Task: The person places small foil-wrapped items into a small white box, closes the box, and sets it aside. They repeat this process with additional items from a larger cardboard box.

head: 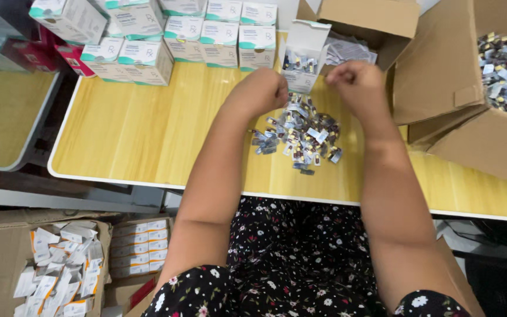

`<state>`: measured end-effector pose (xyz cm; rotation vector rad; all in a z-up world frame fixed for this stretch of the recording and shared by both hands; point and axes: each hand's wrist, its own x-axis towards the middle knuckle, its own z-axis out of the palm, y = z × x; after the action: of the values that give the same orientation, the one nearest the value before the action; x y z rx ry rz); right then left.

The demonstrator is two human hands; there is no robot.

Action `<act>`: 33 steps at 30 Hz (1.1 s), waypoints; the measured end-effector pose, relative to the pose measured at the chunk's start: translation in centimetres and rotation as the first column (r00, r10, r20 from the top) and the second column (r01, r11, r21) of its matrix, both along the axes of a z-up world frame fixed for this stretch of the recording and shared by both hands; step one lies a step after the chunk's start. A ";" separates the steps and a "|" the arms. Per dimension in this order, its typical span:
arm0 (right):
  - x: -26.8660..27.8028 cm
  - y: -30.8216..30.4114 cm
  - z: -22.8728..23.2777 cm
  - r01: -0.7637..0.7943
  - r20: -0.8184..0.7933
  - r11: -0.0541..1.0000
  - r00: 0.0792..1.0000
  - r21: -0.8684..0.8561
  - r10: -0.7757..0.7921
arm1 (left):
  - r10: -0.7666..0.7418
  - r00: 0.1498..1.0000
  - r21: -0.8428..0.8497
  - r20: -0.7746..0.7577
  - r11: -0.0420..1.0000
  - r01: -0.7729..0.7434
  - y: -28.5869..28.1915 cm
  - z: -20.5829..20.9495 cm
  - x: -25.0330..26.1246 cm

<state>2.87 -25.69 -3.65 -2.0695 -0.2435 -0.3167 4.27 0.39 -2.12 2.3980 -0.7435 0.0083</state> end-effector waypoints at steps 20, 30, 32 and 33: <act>-1.5 1.8 2.0 -0.255 -0.338 0.893 0.933 -0.371 0.126 | 0.086 0.989 0.136 0.123 0.985 -0.103 -1.1 -0.7 -0.3; -0.9 1.9 1.0 -0.270 -0.328 0.876 0.934 -0.400 0.138 | 0.093 0.996 0.027 0.016 0.995 -0.093 -1.2 0.9 -0.9; -0.8 1.8 1.2 -0.270 -0.338 0.886 0.931 -0.377 0.139 | 0.117 0.957 -0.206 0.264 0.977 -0.063 -1.4 1.9 -1.3; -0.9 1.7 1.2 -0.254 -0.316 0.878 0.940 -0.406 0.126 | 0.145 0.916 -0.312 0.374 0.950 -0.022 -1.5 2.2 -1.4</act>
<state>1.98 -24.02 -2.42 -2.4817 -0.3711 0.1774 2.83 -1.14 0.08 2.1483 -0.7516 0.6152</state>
